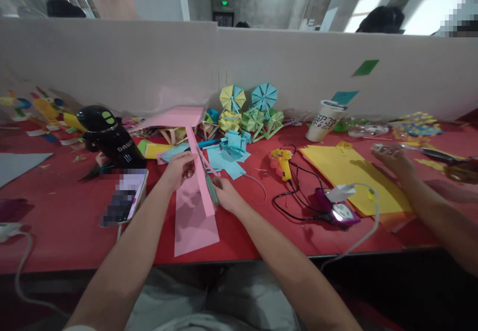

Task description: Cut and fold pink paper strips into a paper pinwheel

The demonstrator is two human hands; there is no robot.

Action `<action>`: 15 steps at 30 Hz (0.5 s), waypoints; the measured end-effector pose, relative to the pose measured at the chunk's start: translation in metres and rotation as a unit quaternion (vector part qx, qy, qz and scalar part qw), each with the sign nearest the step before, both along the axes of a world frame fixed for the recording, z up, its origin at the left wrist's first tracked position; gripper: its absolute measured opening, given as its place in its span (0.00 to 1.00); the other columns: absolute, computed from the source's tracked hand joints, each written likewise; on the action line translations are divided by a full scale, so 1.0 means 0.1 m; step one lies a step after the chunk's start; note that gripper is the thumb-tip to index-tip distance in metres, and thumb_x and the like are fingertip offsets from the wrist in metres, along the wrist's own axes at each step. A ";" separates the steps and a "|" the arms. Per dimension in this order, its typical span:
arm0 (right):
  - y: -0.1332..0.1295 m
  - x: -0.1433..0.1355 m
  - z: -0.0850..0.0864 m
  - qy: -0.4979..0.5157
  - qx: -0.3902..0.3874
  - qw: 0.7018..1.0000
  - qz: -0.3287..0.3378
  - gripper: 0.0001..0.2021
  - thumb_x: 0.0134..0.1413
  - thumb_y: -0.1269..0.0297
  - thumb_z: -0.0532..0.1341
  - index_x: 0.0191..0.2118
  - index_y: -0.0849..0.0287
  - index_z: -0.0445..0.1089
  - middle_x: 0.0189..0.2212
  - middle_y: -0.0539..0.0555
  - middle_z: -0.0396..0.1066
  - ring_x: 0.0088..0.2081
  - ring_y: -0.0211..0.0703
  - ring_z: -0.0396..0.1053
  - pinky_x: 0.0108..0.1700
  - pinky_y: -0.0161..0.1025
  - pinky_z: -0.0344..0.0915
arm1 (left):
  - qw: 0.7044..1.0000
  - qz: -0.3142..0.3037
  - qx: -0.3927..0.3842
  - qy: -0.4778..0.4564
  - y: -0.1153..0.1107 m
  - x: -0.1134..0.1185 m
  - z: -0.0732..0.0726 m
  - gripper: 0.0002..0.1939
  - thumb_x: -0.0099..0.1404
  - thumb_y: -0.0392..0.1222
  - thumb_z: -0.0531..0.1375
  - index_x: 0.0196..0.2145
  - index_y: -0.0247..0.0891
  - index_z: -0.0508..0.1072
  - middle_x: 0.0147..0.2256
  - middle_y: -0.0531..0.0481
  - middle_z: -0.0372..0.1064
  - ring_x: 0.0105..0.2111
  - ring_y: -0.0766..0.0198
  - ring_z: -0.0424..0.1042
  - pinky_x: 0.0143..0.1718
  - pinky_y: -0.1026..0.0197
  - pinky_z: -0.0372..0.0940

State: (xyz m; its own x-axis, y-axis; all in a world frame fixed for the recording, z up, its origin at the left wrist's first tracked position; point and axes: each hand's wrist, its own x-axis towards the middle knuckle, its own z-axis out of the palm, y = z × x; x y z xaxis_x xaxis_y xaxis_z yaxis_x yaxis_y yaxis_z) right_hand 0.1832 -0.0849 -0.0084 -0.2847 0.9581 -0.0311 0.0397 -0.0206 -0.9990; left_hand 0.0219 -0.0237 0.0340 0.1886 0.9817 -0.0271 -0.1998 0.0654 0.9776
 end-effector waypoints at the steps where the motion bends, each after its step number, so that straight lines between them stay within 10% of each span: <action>1: 0.00 0.00 0.01 0.003 -0.006 1.000 -0.002 0.25 0.48 0.38 0.62 0.26 0.59 0.67 0.21 0.50 0.67 0.23 0.38 0.62 0.24 0.36 0.58 | 1.000 -0.001 -0.002 0.000 0.00 0.00 0.00 0.13 0.50 0.45 0.65 0.22 0.37 0.65 0.16 0.56 0.61 0.13 0.73 0.57 0.13 0.69 0.44; 15: 0.02 0.01 0.02 0.030 0.001 0.999 0.012 0.26 0.46 0.38 0.63 0.34 0.60 0.69 0.21 0.49 0.67 0.22 0.37 0.62 0.25 0.35 0.59 | 0.999 -0.030 -0.004 0.031 -0.07 0.06 0.00 0.13 0.51 0.45 0.64 0.19 0.37 0.64 0.14 0.56 0.60 0.11 0.74 0.55 0.12 0.68 0.44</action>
